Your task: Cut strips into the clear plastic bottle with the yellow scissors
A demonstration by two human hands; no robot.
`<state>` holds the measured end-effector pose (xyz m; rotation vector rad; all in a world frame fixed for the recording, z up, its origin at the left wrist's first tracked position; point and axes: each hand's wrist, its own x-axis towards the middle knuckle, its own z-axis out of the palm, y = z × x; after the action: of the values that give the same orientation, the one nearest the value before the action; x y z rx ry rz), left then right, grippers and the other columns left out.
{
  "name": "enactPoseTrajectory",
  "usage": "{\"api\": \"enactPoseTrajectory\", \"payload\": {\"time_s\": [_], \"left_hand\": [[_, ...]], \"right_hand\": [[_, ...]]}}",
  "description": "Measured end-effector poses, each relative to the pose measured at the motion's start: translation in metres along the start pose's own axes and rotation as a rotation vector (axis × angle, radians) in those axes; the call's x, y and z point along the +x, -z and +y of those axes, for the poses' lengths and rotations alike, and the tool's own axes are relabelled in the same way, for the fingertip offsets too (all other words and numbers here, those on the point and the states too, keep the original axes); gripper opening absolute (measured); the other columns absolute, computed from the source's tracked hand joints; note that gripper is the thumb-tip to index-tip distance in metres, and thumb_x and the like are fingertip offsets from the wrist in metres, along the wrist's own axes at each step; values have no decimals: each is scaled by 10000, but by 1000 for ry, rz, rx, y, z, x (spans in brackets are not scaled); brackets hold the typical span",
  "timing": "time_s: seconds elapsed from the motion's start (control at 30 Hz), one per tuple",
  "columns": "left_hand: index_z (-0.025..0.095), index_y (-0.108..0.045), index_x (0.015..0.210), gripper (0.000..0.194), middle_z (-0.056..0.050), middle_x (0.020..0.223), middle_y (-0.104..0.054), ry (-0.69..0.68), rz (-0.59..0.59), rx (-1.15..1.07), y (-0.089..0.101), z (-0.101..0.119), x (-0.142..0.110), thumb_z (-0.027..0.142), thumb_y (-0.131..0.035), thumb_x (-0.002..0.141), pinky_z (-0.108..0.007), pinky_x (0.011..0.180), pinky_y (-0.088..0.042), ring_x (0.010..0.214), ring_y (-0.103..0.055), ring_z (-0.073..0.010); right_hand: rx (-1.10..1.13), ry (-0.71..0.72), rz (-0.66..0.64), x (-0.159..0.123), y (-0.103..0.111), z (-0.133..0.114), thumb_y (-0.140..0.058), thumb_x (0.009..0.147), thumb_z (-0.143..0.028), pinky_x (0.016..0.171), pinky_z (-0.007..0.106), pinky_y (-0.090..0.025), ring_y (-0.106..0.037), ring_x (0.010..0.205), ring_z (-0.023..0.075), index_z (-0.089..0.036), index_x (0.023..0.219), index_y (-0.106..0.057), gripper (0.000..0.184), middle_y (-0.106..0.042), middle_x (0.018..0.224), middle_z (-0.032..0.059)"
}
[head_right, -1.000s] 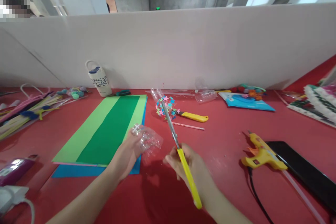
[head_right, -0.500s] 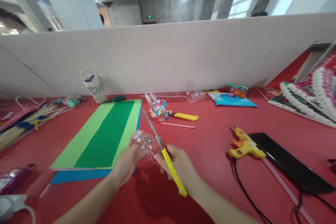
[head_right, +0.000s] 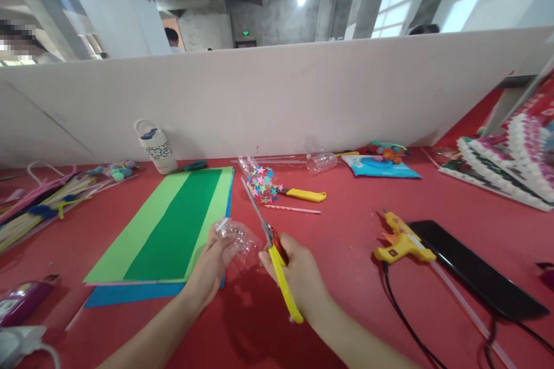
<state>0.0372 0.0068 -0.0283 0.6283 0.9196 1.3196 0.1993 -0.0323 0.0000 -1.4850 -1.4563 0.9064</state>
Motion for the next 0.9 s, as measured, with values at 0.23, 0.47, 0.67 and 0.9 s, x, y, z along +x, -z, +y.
{"api": "enactPoseTrajectory", "payload": {"time_s": [0.23,0.47,0.67,0.9], "left_hand": [[215,-556,995,304,-30,983,-660,-42,-157,120,-3,1,-7,319,-732,770,-332,903,-497,955,-645,-187],[227,-528,1071,369,-51,1051,-670,-33,-145,121,-7,1,-10,347,-730,786,-368,958,-475,1022,-642,-208],[244,-523,1078,391,-35,1031,-678,-15,-176,113,-10,1,-13,309,-746,764,-379,931,-478,931,-668,-204],[227,-529,996,396,-3,905,-674,0,-209,113,-12,3,-14,102,-698,660,-305,762,-495,830,-646,-187]], "right_hand": [[9,-2,-14,1,-3,8,-522,779,-441,552,293,-498,-585,537,174,-241,824,-522,204,-677,671,5],[-95,-23,-55,0,0,6,-506,772,-459,570,316,-463,-589,593,204,-221,809,-548,244,-664,690,29],[-69,-12,-95,-1,1,1,-517,751,-418,588,311,-463,-580,580,192,-227,796,-545,199,-608,631,-13],[-7,14,-163,-5,-2,3,-564,700,-381,534,268,-428,-533,542,162,-239,779,-572,162,-544,602,-45]]}}
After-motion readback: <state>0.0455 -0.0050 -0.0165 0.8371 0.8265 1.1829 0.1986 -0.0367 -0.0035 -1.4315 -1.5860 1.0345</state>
